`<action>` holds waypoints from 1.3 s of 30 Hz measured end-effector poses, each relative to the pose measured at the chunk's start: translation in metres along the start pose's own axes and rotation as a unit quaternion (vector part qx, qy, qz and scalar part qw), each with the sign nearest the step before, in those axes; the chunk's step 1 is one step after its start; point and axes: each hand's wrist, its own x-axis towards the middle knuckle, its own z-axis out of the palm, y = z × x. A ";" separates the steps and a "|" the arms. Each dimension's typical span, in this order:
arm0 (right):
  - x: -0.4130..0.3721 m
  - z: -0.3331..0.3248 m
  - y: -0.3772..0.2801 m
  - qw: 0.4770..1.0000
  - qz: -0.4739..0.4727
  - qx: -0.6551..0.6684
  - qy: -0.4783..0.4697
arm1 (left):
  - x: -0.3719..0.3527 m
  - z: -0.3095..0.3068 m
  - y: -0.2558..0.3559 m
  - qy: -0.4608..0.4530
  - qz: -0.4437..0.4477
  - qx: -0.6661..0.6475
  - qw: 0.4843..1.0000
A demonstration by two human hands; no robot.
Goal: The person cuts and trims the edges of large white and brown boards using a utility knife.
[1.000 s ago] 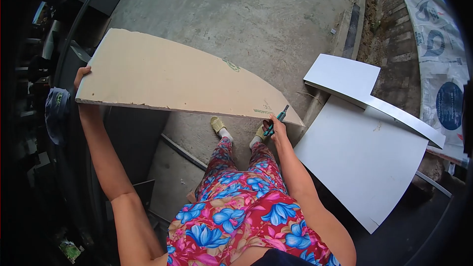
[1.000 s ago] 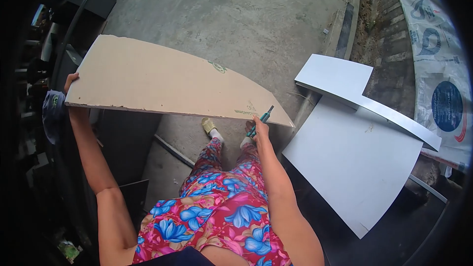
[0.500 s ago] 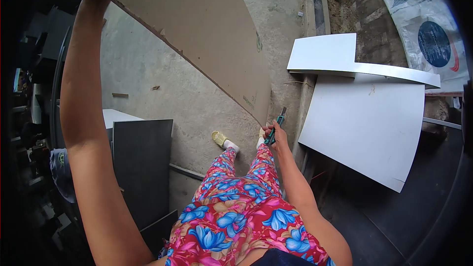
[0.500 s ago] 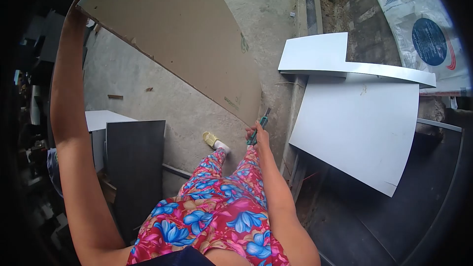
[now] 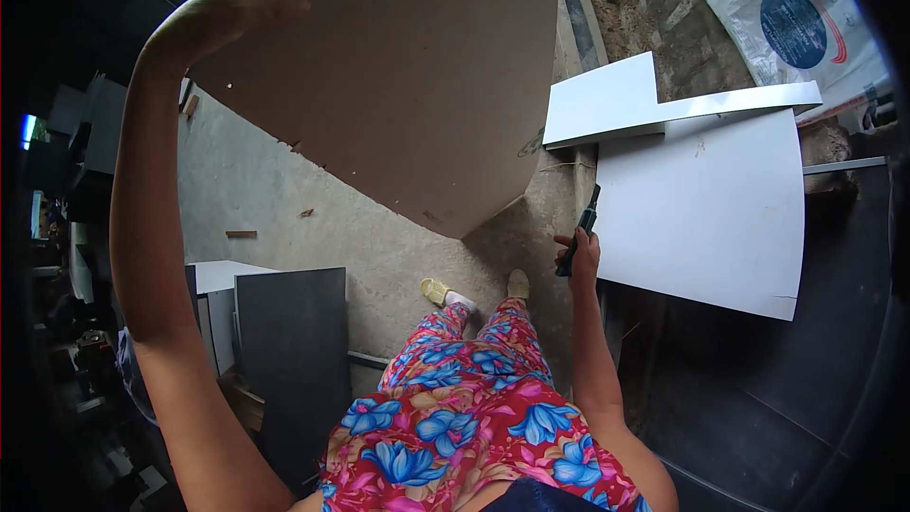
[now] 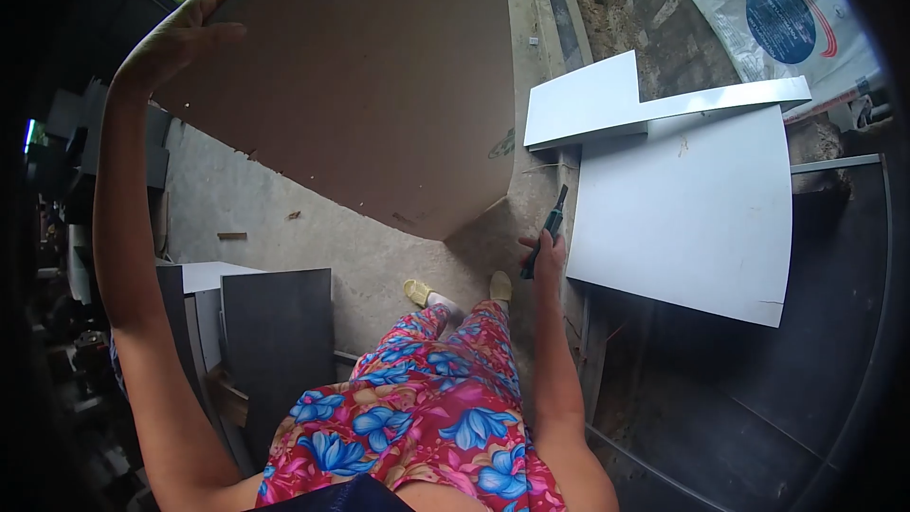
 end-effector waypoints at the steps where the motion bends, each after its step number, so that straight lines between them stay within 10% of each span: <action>1: -0.004 0.005 -0.019 1.000 -0.026 -0.010 -0.010 | -0.011 0.001 -0.001 -0.020 -0.020 -0.032 0.999; 6: -0.004 0.013 -0.091 0.990 -0.118 0.007 -0.080 | -0.069 0.021 0.022 0.119 -0.122 0.151 0.974; 21: 0.001 0.019 -0.188 0.955 -0.156 0.000 -0.253 | -0.266 0.065 0.021 0.268 -0.176 0.044 0.946; 26: -0.004 0.027 -0.189 0.941 -0.130 -0.028 -0.310 | -0.235 0.086 0.094 0.328 -0.190 0.049 0.924; 33: -0.041 0.072 -0.198 0.896 -0.060 -0.020 -0.439 | -0.194 0.112 0.076 0.485 -0.274 0.349 0.754; 39: -0.066 0.097 -0.220 0.836 0.004 0.062 -0.545 | -0.221 0.119 0.063 0.526 -0.180 0.295 0.777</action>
